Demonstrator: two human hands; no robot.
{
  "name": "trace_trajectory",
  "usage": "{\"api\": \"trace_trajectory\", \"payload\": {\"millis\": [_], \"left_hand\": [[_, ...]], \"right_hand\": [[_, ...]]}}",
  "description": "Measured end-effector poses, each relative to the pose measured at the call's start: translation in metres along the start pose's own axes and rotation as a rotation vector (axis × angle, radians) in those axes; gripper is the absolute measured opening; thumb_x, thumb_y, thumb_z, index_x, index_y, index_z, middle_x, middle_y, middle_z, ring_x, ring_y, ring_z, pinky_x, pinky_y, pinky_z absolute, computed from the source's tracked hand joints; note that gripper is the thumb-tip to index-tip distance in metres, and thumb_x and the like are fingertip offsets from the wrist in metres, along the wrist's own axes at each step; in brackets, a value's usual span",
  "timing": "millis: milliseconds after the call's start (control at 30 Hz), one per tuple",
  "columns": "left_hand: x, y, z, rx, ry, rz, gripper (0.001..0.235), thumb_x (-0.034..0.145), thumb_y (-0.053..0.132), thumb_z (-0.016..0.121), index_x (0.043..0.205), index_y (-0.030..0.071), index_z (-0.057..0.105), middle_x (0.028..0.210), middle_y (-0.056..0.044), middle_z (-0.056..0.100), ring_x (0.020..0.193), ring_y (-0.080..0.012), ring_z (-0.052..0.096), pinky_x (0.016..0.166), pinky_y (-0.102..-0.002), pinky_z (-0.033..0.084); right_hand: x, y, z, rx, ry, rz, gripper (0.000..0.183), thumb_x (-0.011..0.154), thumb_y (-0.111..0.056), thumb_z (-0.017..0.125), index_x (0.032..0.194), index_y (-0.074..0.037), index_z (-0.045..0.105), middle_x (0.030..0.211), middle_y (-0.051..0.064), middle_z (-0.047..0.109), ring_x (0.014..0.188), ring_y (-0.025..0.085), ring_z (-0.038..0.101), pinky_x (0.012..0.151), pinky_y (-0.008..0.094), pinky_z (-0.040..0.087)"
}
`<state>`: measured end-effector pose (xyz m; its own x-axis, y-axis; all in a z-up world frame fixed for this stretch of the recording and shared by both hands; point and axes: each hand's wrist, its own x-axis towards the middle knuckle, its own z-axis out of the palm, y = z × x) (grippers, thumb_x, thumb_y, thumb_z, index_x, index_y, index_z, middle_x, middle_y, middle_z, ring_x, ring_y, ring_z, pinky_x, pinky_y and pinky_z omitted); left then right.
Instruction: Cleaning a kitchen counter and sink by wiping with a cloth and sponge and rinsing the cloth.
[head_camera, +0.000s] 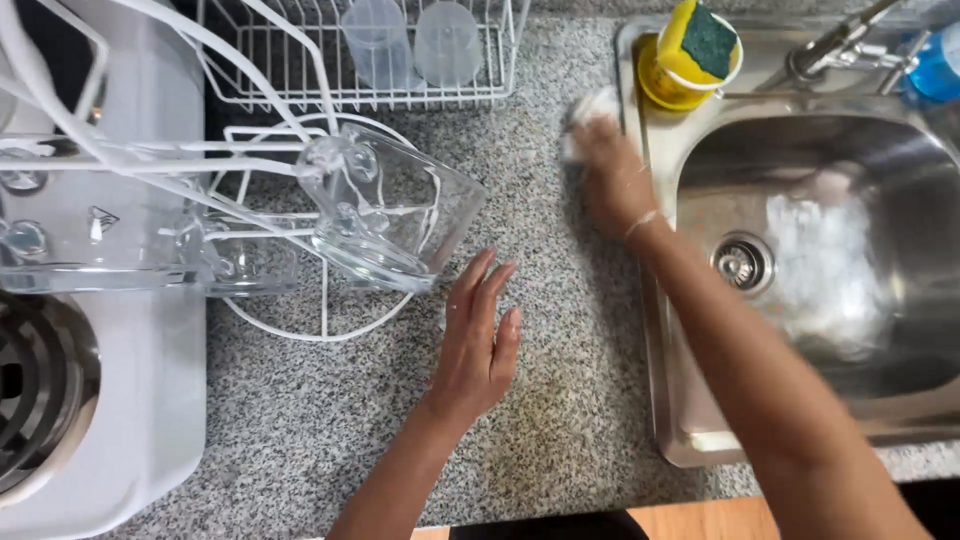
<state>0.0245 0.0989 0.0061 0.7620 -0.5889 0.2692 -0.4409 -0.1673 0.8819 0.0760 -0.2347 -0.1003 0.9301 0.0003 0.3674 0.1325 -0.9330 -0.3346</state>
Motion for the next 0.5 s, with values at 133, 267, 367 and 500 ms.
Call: {"api": "trace_trajectory", "payload": {"millis": [133, 267, 367, 500], "left_hand": [[0.007, 0.0, 0.012, 0.035, -0.007, 0.076, 0.046, 0.105, 0.021, 0.045, 0.148, 0.007, 0.047, 0.158, -0.021, 0.036, 0.149, -0.0432, 0.032, 0.119, -0.056, 0.03], [0.007, 0.012, 0.023, 0.007, -0.055, 0.053, 0.043, 0.105, 0.019, 0.046, 0.147, 0.01, 0.049, 0.159, -0.02, 0.033, 0.15, -0.0423, 0.031, 0.118, -0.055, 0.033], [0.004, 0.02, 0.039, 0.025, -0.06, 0.049, 0.043, 0.105, 0.022, 0.046, 0.147, 0.012, 0.049, 0.16, -0.019, 0.031, 0.15, -0.0422, 0.03, 0.119, -0.056, 0.03], [-0.004, 0.041, 0.061, 0.101, -0.092, 0.027, 0.045, 0.105, 0.028, 0.042, 0.144, 0.008, 0.049, 0.158, -0.026, 0.032, 0.149, -0.0441, 0.032, 0.121, -0.064, 0.022]], "right_hand": [[-0.09, -0.156, -0.021, 0.132, -0.091, -0.232, 0.037, 0.093, -0.005, 0.055, 0.129, -0.004, 0.064, 0.143, 0.02, 0.054, 0.142, 0.044, 0.044, 0.115, 0.056, 0.038], [-0.114, -0.129, -0.061, 0.084, -0.117, -0.272, 0.021, 0.099, -0.016, 0.056, 0.117, -0.018, 0.066, 0.129, 0.009, 0.064, 0.127, 0.035, 0.06, 0.112, 0.051, 0.045], [-0.094, -0.051, -0.094, -0.054, -0.149, 0.005, 0.047, 0.094, -0.013, 0.056, 0.139, -0.028, 0.055, 0.145, 0.002, 0.056, 0.135, 0.029, 0.055, 0.115, 0.047, 0.043], [-0.129, -0.02, -0.058, -0.147, -0.176, 0.237, 0.079, 0.087, -0.001, 0.049, 0.162, -0.022, 0.036, 0.162, 0.019, 0.038, 0.148, 0.041, 0.038, 0.124, 0.049, 0.032]]}}
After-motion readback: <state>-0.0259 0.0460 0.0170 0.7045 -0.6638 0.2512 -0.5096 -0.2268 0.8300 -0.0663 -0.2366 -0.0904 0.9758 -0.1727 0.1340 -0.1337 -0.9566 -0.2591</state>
